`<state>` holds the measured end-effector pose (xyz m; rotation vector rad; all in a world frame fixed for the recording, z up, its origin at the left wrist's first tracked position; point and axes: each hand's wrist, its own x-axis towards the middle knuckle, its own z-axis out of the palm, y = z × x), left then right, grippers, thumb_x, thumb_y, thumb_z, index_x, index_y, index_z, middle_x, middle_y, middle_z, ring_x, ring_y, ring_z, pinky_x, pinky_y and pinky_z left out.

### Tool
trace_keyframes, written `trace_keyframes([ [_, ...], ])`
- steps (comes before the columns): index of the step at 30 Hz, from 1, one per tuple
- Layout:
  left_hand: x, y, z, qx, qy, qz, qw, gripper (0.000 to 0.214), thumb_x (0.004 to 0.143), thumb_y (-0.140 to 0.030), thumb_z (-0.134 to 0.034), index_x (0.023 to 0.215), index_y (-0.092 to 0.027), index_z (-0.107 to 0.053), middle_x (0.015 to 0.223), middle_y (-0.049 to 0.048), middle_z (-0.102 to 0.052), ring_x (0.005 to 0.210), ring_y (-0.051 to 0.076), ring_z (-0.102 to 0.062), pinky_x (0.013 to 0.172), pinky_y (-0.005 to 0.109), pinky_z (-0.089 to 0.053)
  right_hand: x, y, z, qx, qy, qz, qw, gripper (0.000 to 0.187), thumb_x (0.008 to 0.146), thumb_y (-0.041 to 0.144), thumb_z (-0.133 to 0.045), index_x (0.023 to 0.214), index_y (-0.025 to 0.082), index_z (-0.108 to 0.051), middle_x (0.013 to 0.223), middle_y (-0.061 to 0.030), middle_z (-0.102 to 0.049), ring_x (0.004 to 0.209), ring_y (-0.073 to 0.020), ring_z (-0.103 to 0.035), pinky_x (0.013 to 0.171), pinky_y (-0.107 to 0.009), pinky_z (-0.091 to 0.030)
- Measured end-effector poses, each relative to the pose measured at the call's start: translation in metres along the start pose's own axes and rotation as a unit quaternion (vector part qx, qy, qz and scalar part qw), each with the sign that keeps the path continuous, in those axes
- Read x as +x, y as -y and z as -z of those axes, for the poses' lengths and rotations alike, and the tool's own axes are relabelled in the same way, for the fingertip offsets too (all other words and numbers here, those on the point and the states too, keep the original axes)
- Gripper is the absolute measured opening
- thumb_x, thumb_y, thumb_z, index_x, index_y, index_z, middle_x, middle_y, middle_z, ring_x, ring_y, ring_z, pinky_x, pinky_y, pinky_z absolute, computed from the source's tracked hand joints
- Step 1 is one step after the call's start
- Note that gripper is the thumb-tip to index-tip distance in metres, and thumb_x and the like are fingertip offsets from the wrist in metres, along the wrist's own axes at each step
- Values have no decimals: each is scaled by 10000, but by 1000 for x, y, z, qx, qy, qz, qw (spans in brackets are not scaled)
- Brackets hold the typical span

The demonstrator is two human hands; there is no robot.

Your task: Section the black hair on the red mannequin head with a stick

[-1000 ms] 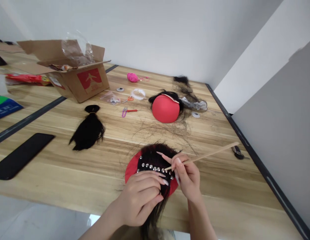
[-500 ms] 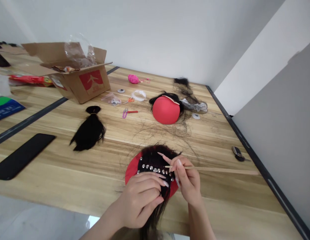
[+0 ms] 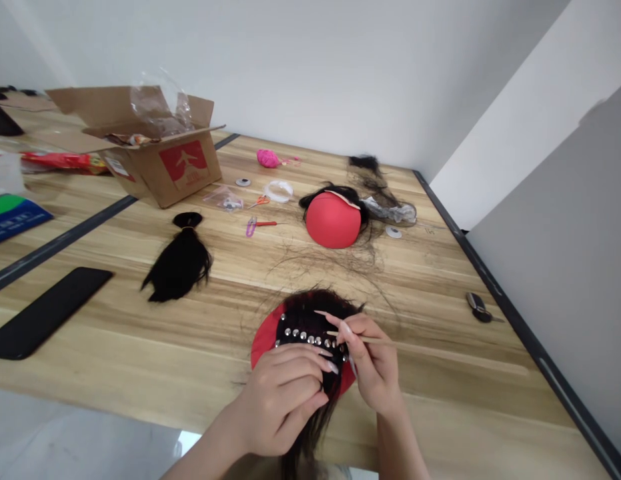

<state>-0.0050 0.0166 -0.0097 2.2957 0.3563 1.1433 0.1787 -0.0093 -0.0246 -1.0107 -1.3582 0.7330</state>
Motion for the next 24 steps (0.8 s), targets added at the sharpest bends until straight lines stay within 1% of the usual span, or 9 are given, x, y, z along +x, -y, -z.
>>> trace_keyframes([
  [4, -1, 0, 0, 7, 0, -2, 1000, 173, 929, -107, -493, 782, -124, -582, 815, 78, -700, 914, 186, -691, 971, 328, -562, 1, 3, -1, -12, 8, 8, 1000, 186, 966, 116, -513, 884, 224, -640, 800, 7, -571, 851, -143, -641, 1022, -380, -535],
  [8, -1, 0, 0, 2, -6, -6, 1000, 167, 925, -104, -499, 779, -124, -578, 821, 80, -700, 898, 180, -690, 962, 323, -566, 1, 1, -1, -3, 16, 17, 1000, 196, 972, 108, -496, 900, 229, -634, 806, 13, -556, 829, -129, -626, 1052, -393, -520],
  [17, 0, -1, 0, 4, -5, -6, 1000, 146, 908, -87, -509, 786, -122, -581, 835, 85, -705, 923, 185, -690, 965, 319, -564, 0, 4, 0, 6, 24, 19, 1000, 209, 977, 107, -482, 915, 232, -638, 816, 7, -561, 828, -135, -622, 1061, -416, -518],
  [20, -1, -1, 0, 5, -6, -5, 1000, 149, 913, -98, -507, 787, -126, -581, 832, 84, -705, 928, 189, -691, 968, 328, -565, 1, 4, 0, 12, 28, 20, 999, 211, 979, 109, -478, 921, 234, -637, 826, 2, -564, 854, -142, -625, 1068, -428, -511],
  [24, -1, -1, 0, 6, -7, -4, 1000, 160, 925, -112, -495, 792, -136, -581, 813, 80, -700, 907, 191, -694, 951, 344, -576, 2, 3, 0, 13, 32, 22, 999, 203, 978, 120, -481, 925, 233, -640, 822, -5, -570, 831, -149, -613, 1056, -453, -517],
])
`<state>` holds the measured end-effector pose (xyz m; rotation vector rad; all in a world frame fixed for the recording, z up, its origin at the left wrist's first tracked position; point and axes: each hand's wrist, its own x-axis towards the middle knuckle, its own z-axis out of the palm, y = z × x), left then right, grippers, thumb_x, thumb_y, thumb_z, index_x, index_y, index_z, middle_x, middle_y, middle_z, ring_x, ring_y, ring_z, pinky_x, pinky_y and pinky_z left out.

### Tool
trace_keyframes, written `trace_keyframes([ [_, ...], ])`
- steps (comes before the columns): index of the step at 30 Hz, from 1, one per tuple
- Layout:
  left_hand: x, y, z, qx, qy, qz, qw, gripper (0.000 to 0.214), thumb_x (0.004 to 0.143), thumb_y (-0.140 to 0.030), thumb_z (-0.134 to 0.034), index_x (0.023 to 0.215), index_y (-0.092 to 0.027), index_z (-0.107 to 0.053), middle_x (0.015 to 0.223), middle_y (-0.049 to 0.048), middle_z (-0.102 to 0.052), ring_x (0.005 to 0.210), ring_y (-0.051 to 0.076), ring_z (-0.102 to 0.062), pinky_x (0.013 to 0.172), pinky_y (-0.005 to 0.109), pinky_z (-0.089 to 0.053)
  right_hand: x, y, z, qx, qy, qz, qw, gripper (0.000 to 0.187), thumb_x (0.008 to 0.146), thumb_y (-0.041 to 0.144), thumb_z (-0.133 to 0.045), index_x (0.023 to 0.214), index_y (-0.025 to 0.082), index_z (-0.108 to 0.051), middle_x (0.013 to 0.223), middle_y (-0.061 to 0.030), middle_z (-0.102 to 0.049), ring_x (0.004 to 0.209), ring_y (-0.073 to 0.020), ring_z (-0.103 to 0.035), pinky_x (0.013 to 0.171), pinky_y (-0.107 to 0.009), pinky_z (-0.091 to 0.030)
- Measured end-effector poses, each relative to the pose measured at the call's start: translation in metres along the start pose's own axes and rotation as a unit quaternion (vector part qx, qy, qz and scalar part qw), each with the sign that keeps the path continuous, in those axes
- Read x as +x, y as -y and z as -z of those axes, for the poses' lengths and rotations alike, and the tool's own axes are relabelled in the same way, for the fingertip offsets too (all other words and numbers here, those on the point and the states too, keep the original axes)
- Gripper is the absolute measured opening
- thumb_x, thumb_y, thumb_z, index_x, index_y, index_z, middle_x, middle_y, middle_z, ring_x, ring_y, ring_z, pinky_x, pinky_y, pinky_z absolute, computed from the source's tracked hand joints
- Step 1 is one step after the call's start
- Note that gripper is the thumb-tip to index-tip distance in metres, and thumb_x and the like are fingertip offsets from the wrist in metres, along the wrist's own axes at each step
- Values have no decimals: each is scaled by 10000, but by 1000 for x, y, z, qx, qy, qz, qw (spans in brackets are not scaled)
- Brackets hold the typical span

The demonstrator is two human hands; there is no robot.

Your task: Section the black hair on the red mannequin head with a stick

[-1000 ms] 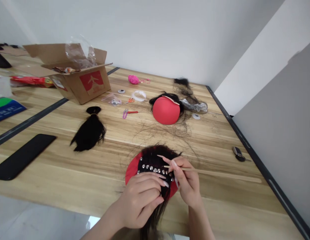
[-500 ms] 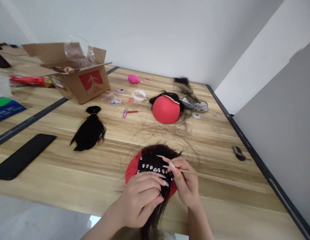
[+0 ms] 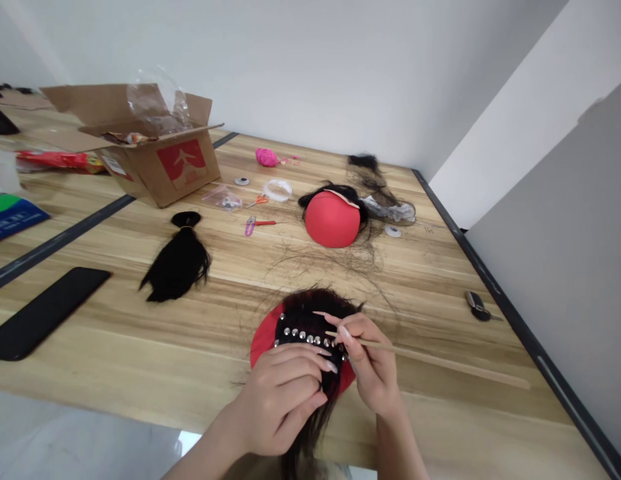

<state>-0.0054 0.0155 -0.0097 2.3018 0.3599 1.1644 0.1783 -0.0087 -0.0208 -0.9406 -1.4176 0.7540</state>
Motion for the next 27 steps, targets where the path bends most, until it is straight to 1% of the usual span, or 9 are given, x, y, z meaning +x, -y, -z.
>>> trace_keyframes([
  [2, 1, 0, 0, -2, 0, -2, 1000, 166, 928, -116, -488, 792, -142, -579, 808, 81, -699, 896, 194, -696, 932, 351, -586, 0, 0, 0, -6, -3, -3, 1000, 198, 978, 128, -486, 913, 233, -641, 813, -6, -573, 822, -153, -621, 1040, -452, -526],
  [7, 1, 0, 1, -6, 2, 1, 1000, 161, 924, -114, -489, 795, -141, -582, 799, 81, -697, 897, 200, -698, 933, 357, -587, -2, -2, 1, -29, -14, -15, 999, 175, 977, 153, -510, 884, 230, -636, 797, -10, -586, 885, -182, -674, 976, -417, -555],
  [12, 1, 0, -1, -3, -5, -1, 1000, 160, 920, -104, -496, 788, -134, -581, 802, 79, -701, 892, 192, -699, 948, 341, -580, -3, -4, 0, -41, -28, -13, 999, 164, 972, 166, -527, 863, 217, -638, 782, -6, -597, 827, -174, -677, 926, -405, -575],
  [16, 1, 0, -1, -1, -1, 0, 1000, 169, 933, -123, -484, 801, -141, -589, 812, 82, -708, 888, 197, -701, 937, 353, -586, -2, -5, 0, -60, -32, -14, 998, 174, 974, 189, -530, 837, 210, -635, 775, -11, -615, 806, -180, -679, 918, -420, -581],
  [21, 0, -1, 1, 2, 0, 1, 1000, 174, 937, -122, -482, 799, -141, -587, 802, 80, -703, 891, 198, -703, 936, 354, -589, -2, -2, 0, -50, -29, -19, 998, 174, 975, 215, -534, 839, 209, -643, 772, -23, -631, 883, -215, -712, 906, -419, -589],
  [24, 1, -1, 0, -2, -2, 1, 1000, 186, 940, -124, -474, 793, -147, -585, 793, 77, -699, 882, 199, -703, 921, 363, -596, -2, 0, 0, -32, -27, -18, 999, 175, 977, 222, -529, 851, 215, -649, 776, -27, -628, 924, -230, -718, 908, -428, -592],
  [27, 1, 0, 0, -6, -2, 3, 1000, 182, 939, -127, -474, 796, -150, -584, 786, 77, -696, 879, 200, -703, 918, 365, -597, -1, 0, 0, -36, -27, -15, 999, 173, 978, 213, -524, 857, 215, -648, 784, -30, -631, 954, -240, -718, 910, -429, -591],
])
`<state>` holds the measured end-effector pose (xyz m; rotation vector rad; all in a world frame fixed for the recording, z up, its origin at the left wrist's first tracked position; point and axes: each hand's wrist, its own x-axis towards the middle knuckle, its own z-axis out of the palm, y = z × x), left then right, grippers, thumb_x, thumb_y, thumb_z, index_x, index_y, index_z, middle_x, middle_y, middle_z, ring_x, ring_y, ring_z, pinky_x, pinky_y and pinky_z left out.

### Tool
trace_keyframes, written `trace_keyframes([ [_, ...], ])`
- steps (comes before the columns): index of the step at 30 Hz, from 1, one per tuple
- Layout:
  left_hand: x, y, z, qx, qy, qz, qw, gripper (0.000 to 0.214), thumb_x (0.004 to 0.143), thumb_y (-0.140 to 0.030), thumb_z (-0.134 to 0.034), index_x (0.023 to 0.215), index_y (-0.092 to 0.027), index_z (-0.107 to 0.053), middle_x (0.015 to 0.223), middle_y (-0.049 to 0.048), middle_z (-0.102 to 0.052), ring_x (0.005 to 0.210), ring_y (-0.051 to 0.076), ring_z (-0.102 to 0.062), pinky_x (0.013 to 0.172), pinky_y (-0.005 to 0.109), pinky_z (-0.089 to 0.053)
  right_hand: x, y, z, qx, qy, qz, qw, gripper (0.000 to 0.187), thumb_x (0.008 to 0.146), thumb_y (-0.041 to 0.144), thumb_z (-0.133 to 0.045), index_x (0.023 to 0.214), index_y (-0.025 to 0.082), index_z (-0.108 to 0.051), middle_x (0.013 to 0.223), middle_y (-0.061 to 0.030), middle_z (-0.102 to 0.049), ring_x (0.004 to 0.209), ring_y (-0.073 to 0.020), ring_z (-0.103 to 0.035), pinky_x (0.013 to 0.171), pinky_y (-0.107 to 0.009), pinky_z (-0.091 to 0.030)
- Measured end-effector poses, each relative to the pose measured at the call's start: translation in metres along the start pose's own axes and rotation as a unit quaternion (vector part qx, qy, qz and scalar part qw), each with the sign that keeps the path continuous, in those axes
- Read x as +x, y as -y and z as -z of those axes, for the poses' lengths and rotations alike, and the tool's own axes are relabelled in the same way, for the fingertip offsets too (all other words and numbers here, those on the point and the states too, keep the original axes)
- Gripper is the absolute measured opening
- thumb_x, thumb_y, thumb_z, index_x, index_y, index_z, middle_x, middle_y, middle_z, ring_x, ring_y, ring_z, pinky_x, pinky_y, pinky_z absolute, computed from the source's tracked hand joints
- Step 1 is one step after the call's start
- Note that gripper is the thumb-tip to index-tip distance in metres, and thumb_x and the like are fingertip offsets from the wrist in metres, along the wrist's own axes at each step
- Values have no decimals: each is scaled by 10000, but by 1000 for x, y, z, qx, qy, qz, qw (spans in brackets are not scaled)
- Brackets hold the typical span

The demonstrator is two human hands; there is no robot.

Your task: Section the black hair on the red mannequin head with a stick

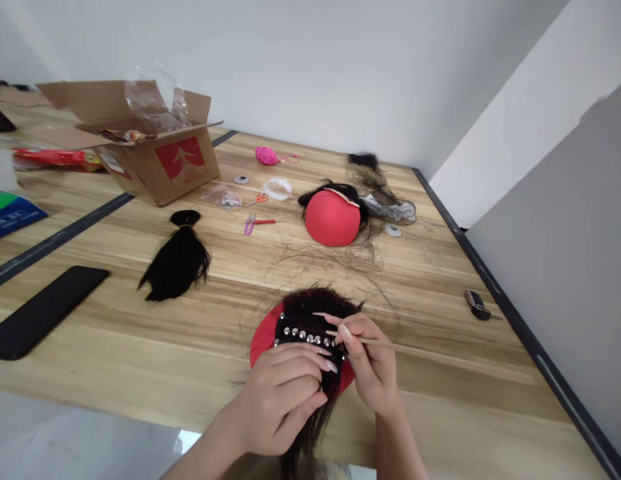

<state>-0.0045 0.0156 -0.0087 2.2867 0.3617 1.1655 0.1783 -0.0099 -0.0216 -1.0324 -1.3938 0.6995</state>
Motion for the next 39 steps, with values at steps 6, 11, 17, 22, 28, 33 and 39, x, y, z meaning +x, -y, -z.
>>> trace_keyframes([
  [6, 0, 0, 0, 0, -2, -1, 1000, 163, 926, -118, -483, 805, -151, -586, 801, 78, -704, 884, 197, -704, 933, 356, -589, -1, -5, 1, -41, -4, 8, 999, 179, 978, 181, -522, 855, 217, -646, 796, -27, -656, 848, -198, -708, 871, -396, -597],
  [11, 0, 1, 0, -3, -3, 1, 1000, 164, 926, -120, -486, 800, -146, -587, 797, 79, -703, 885, 199, -704, 938, 352, -586, -2, -6, 2, -68, -6, 14, 998, 182, 970, 180, -544, 842, 224, -665, 798, -30, -679, 819, -187, -701, 813, -356, -600],
  [17, 1, -2, 2, -12, 2, 8, 1000, 184, 943, -123, -471, 814, -143, -600, 816, 92, -704, 892, 207, -696, 918, 372, -588, 0, -3, 0, -5, -16, -15, 1000, 240, 990, 240, -520, 811, 223, -678, 765, -24, -647, 802, -180, -682, 832, -363, -599],
  [22, 3, -7, 9, -91, -26, 65, 993, 300, 1017, -215, -430, 779, -150, -601, 751, 72, -666, 905, 202, -682, 904, 348, -575, 0, -4, -1, 20, -46, -37, 998, 440, 1022, 339, -446, 641, 202, -620, 699, -35, -592, 744, -168, -642, 771, -339, -614],
  [28, 5, -5, 29, -117, -136, 142, 973, 407, 1051, -375, -385, 736, -165, -534, 779, 48, -584, 860, 181, -628, 847, 313, -536, 0, -5, -4, 38, -62, -33, 997, 489, 1020, 335, -456, 564, 198, -569, 707, -40, -614, 722, -158, -640, 821, -374, -621],
  [33, 19, -1, 46, 31, -60, 89, 994, 384, 1064, -291, -353, 748, -160, -528, 820, 30, -514, 719, 118, -526, 637, 217, -458, 0, -3, -6, 56, -69, -28, 996, 471, 1008, 300, -491, 558, 198, -583, 737, -33, -640, 714, -150, -642, 858, -386, -615],
  [39, 42, 4, 42, 247, 128, -23, 960, 375, 1047, -266, -384, 746, -155, -578, 826, 31, -562, 712, 142, -504, 632, 257, -390, 1, -3, -8, 97, -110, -49, 988, 293, 990, 361, -532, 796, 228, -708, 527, 39, -506, 558, -146, -594, 798, -385, -621],
])
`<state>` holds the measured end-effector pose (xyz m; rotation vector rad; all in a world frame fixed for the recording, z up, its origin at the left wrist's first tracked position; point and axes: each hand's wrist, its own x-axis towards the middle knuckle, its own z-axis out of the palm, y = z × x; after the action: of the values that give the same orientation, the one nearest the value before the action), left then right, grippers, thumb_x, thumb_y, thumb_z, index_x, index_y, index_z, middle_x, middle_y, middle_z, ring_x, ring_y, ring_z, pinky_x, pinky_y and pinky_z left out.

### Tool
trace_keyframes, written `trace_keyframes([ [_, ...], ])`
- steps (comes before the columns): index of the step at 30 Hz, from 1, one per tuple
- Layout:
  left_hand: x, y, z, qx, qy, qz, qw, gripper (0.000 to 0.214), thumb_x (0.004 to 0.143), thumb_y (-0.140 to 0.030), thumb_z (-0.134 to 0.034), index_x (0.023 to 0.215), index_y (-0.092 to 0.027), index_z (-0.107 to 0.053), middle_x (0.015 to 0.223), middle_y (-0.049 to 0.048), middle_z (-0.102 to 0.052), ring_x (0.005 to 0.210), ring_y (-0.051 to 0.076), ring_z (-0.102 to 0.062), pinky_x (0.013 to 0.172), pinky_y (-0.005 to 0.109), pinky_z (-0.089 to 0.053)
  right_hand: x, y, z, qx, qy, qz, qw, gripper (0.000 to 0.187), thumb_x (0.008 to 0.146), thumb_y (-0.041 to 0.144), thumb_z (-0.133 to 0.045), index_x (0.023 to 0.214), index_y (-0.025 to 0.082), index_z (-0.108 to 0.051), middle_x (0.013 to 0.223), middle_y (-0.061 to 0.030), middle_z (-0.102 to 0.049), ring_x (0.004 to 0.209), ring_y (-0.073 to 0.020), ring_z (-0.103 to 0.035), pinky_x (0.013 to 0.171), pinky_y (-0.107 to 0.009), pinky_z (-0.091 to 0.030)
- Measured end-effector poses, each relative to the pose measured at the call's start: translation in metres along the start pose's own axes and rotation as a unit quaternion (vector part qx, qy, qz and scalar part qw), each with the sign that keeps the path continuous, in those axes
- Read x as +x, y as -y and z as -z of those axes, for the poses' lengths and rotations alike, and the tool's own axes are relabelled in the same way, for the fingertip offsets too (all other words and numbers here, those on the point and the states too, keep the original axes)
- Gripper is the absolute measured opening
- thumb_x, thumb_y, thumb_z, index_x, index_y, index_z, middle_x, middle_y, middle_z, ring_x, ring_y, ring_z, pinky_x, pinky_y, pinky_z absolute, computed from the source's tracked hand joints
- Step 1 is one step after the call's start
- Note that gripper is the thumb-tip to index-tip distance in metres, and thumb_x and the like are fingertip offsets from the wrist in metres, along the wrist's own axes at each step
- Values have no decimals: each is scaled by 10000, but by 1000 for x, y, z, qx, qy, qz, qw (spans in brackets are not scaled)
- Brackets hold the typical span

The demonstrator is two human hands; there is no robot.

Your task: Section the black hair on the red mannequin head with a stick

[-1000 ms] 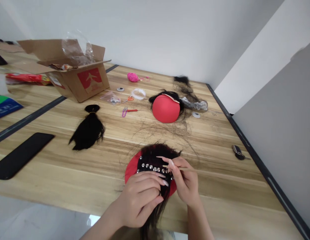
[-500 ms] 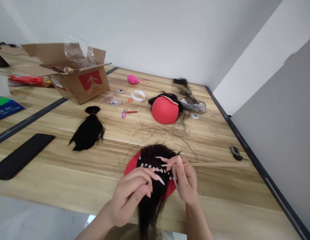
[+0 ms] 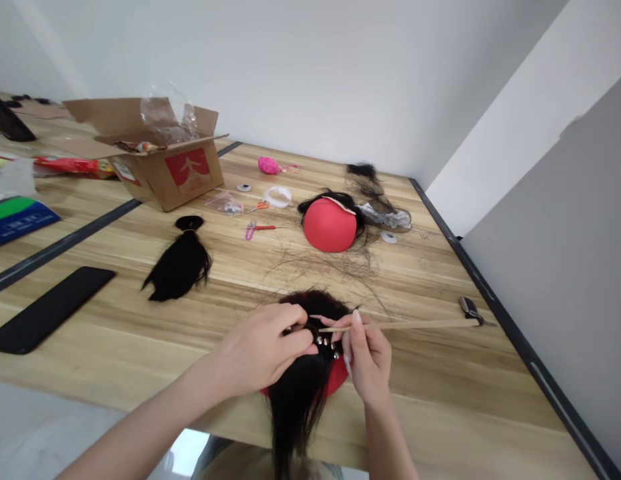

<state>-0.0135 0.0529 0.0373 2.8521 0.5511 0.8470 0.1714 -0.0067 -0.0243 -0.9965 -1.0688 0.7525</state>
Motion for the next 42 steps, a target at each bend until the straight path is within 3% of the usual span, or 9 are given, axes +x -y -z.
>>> trace_keyframes([
  [3, 8, 2, -6, 45, 27, -61, 997, 310, 1018, -194, -416, 769, -161, -598, 757, 16, -590, 676, 161, -486, 627, 306, -347, 0, -1, -3, 53, -34, -6, 998, 288, 1005, 385, -506, 831, 235, -679, 449, 81, -433, 476, -122, -520, 796, -376, -611],
  [8, 17, 6, -13, 87, 71, -92, 989, 189, 933, -147, -515, 786, -168, -631, 775, 20, -644, 697, 190, -537, 638, 348, -356, 0, -4, -6, 87, -69, -13, 994, 276, 985, 384, -560, 780, 212, -630, 499, 88, -537, 391, -60, -386, 686, -295, -591],
  [14, 31, 3, -9, 91, 177, -72, 977, 54, 825, -135, -631, 815, -155, -679, 831, 43, -710, 745, 228, -627, 657, 365, -429, 2, -6, -4, 87, -115, -34, 989, 312, 924, 435, -637, 747, 180, -665, 512, 62, -602, 324, -25, -325, 395, -179, -398],
  [18, 42, -3, -5, 84, 227, -55, 969, 78, 810, -116, -625, 791, -142, -696, 799, 60, -720, 711, 243, -656, 627, 372, -457, 3, -7, -3, 90, -122, -46, 987, 339, 938, 426, -618, 722, 168, -655, 497, 50, -612, 309, -23, -365, 342, -163, -293],
  [24, 51, -6, 0, 87, 269, -38, 959, 92, 796, -108, -620, 752, -140, -694, 773, 72, -718, 698, 258, -673, 589, 369, -466, 1, -6, -4, 92, -141, -76, 983, 348, 927, 432, -629, 706, 163, -621, 542, 34, -665, 283, -52, -464, 344, -191, -366],
  [30, 56, -7, 4, 84, 315, -22, 945, 135, 801, -102, -590, 717, -148, -686, 760, 73, -722, 702, 265, -684, 588, 367, -470, 3, -4, -3, 106, -131, -93, 981, 362, 948, 440, -595, 728, 155, -638, 554, 26, -674, 286, -49, -491, 343, -175, -354],
  [42, 65, -6, 15, 85, 361, -45, 927, 190, 777, -79, -616, 625, -162, -693, 641, 61, -718, 562, 227, -649, 482, 329, -325, 3, -7, -1, 138, -122, -104, 977, 362, 933, 451, -616, 710, 166, -627, 565, 34, -679, 294, -36, -488, 385, -168, -420],
])
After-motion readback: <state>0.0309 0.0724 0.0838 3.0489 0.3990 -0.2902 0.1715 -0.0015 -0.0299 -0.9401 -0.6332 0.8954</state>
